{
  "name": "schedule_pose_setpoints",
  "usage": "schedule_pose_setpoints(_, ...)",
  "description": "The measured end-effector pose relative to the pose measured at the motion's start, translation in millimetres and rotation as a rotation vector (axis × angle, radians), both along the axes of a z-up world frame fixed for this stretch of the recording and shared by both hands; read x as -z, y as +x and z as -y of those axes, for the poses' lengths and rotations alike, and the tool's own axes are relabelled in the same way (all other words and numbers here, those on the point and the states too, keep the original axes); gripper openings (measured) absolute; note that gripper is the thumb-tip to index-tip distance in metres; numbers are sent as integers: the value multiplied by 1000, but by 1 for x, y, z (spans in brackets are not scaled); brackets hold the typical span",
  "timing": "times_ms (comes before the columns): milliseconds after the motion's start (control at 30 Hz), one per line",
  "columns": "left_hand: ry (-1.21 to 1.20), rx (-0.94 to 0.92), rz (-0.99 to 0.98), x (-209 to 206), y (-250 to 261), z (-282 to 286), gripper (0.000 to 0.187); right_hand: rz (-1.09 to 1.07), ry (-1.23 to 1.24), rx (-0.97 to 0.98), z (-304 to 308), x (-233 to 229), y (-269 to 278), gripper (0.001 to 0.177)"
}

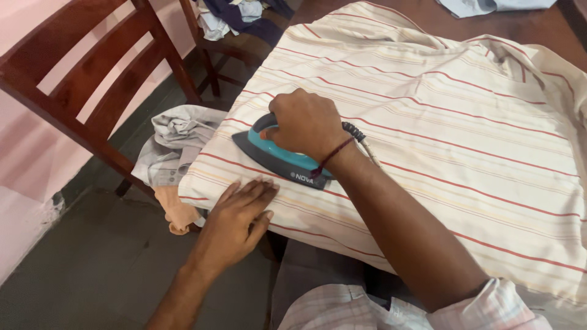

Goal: The person irons a striped shirt laid out on a wooden table. They smooth the fabric with one hand while moving a steam iron with the other across the body and sleeve of the shirt.

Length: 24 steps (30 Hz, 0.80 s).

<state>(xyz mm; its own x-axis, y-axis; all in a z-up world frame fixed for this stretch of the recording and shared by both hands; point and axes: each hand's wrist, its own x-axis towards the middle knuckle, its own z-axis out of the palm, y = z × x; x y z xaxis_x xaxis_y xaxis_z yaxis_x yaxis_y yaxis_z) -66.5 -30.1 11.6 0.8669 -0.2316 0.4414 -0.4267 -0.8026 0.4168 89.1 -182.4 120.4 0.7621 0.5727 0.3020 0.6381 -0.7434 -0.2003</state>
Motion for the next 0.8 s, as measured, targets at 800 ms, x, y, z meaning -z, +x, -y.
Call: schedule_pose_setpoints(800, -11, -20, -10, 1, 0, 3, 44, 8, -102, -117, -21, -4, 4, 41)
